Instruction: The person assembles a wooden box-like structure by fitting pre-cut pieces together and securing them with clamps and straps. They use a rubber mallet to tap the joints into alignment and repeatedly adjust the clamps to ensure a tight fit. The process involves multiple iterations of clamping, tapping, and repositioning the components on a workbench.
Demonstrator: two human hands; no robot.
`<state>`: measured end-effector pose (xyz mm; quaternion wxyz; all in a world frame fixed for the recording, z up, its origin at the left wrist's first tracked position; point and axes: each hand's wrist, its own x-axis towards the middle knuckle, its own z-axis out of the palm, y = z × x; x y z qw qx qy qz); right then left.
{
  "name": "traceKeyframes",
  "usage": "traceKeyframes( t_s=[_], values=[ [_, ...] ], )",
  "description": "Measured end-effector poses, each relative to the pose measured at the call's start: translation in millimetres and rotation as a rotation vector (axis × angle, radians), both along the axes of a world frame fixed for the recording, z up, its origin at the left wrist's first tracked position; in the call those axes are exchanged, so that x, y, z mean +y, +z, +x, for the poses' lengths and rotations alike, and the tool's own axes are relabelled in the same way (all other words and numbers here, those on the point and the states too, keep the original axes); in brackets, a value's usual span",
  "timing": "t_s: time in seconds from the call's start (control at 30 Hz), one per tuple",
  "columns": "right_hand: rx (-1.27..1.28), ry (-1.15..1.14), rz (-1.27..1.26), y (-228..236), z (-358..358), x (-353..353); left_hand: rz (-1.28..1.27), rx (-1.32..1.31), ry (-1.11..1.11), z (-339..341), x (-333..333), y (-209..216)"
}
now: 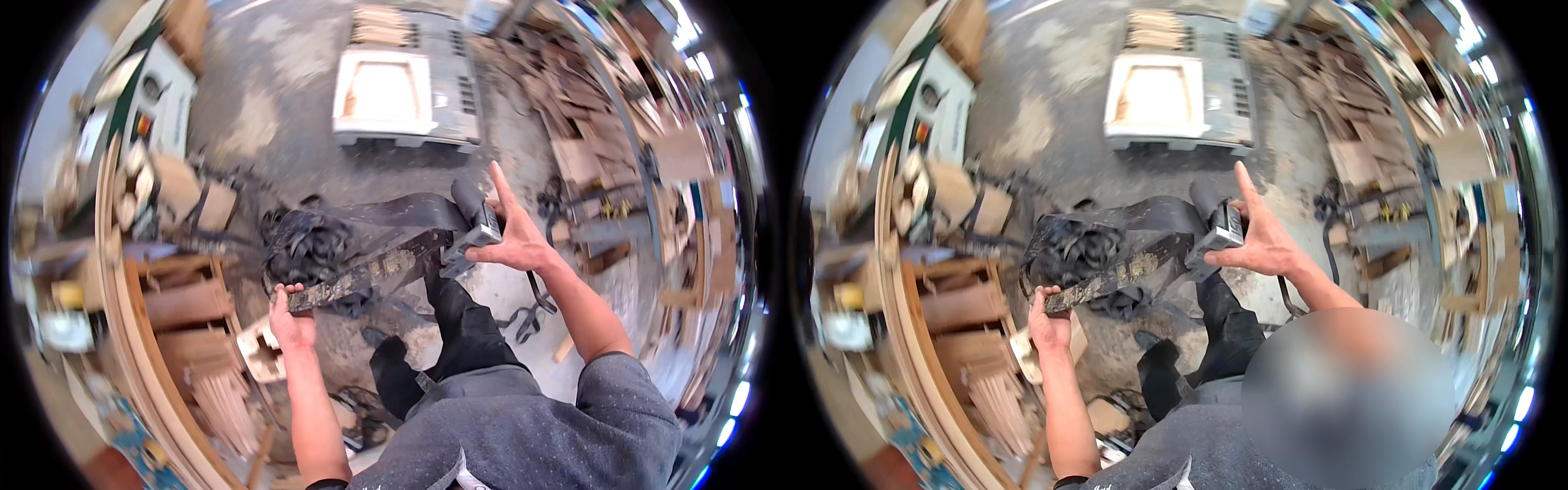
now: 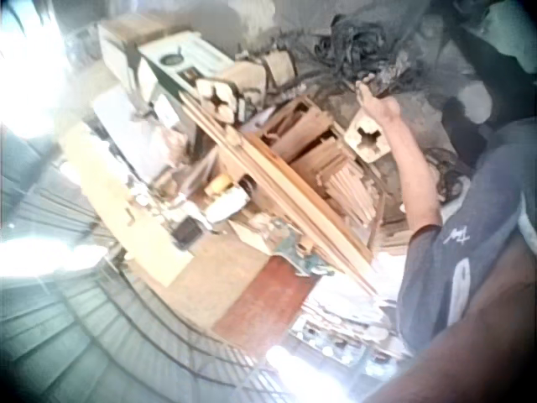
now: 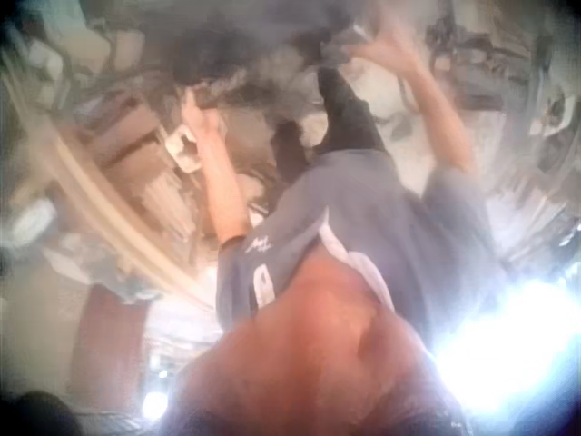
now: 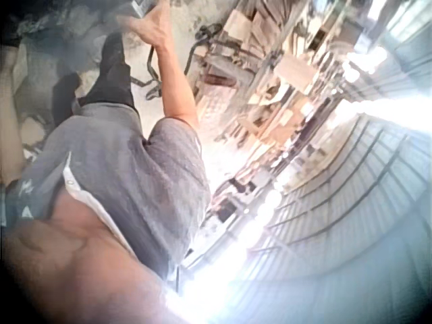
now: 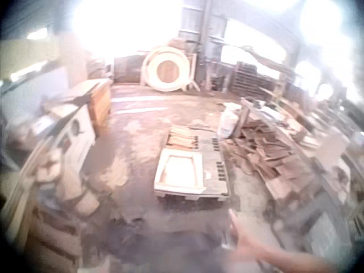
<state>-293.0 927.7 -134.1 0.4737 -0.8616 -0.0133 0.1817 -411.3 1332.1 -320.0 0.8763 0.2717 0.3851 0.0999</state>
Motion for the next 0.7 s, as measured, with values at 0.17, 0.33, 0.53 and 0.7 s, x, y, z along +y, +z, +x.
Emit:
traceKeyframes(
  t_s=[0.17,0.33,0.53,0.7],
  values=[
    [-0.077,-0.177,-0.006,41,25,-144,0.188,0.038,-0.382,161,-122,52],
    [-0.203,-0.387,-0.061,88,41,-285,1.119,0.075,-0.775,290,-318,68],
    [-0.239,-0.542,-0.156,162,54,-389,0.967,-1.026,-1.512,321,-585,214],
    [-0.318,-0.666,-0.161,197,69,-422,0.619,-1.340,-1.715,357,-696,241]
  ],
)
